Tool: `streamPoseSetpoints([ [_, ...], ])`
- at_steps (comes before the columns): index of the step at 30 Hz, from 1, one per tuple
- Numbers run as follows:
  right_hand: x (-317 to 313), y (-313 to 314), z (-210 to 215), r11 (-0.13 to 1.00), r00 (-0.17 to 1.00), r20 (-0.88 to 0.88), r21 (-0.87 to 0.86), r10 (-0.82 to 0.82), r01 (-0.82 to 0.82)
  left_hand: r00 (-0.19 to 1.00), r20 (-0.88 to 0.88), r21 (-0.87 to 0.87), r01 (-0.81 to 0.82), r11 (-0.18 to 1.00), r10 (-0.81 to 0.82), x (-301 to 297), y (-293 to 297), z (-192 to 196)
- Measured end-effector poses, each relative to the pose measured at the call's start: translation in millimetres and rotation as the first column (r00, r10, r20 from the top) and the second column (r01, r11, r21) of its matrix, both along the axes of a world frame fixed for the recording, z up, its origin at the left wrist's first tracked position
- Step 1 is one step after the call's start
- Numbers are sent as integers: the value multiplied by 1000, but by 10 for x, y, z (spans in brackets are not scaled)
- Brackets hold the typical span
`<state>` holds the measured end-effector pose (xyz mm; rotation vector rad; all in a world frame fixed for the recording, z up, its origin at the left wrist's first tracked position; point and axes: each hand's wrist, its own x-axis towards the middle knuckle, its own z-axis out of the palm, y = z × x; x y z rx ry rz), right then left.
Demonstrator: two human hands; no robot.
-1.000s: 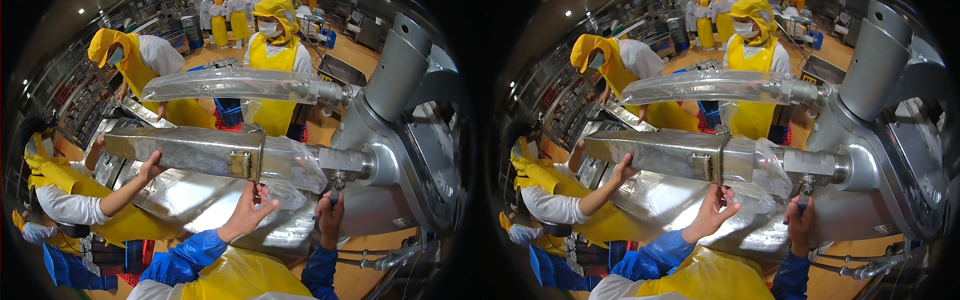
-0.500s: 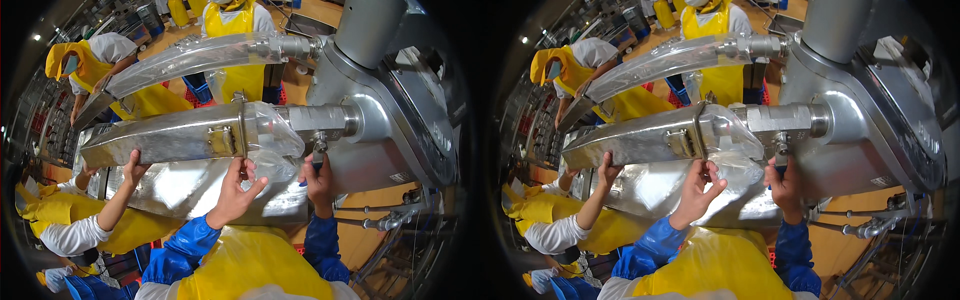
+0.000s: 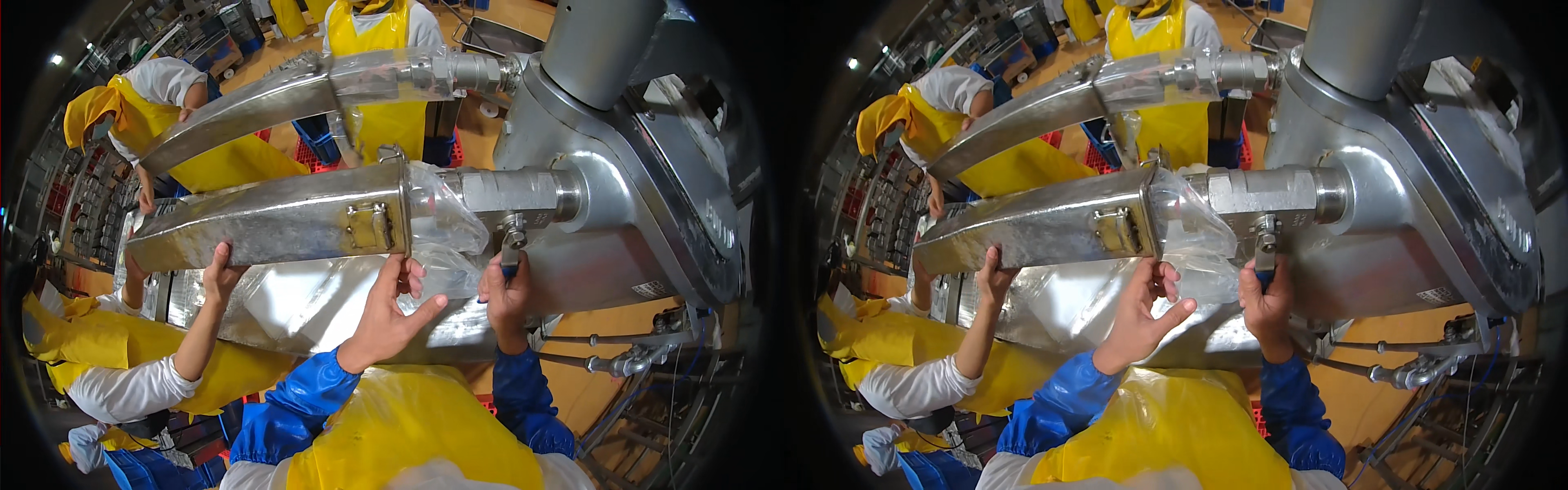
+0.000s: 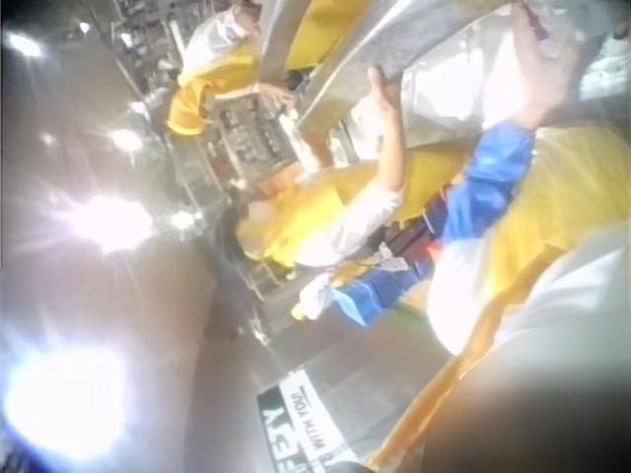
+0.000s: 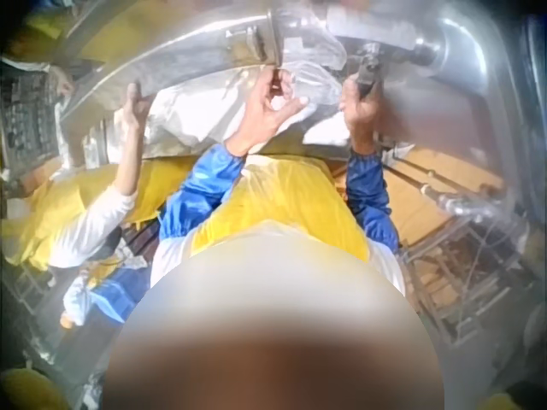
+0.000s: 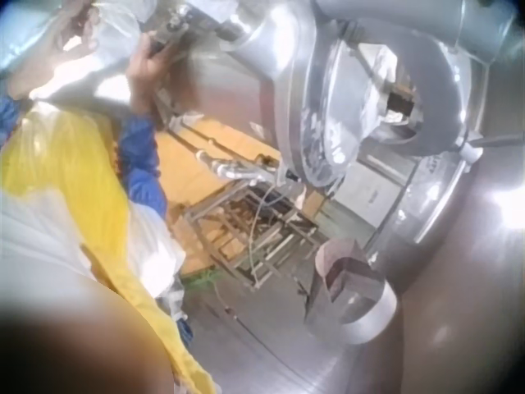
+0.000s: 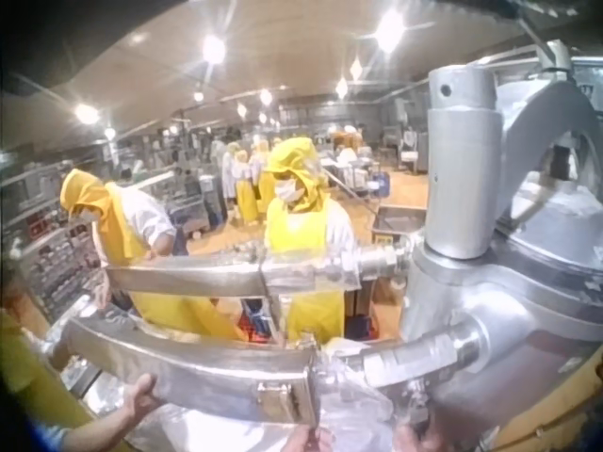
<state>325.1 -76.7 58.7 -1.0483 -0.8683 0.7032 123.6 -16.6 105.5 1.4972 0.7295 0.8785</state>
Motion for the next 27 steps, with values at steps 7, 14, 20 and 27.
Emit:
streamPoseSetpoints([
  [7, -183, 60, 8, 996, 987, -155, 83, 39, -26, 998, -57, 4, -6, 1000, 6, -22, 31, 20],
  [14, -505, 191, 116, 978, 912, -385, 199, 137, -63, 995, -63, 19, -72, 997, 73, -102, 46, 18],
  [20, -663, 261, 194, 976, 863, -491, 216, 122, -15, 978, -8, -6, -209, 978, 209, -351, 58, -23],
  [27, -753, 318, 234, 976, 819, -561, 216, 122, 3, 870, 140, -117, -460, 880, 473, -749, 93, -200],
])
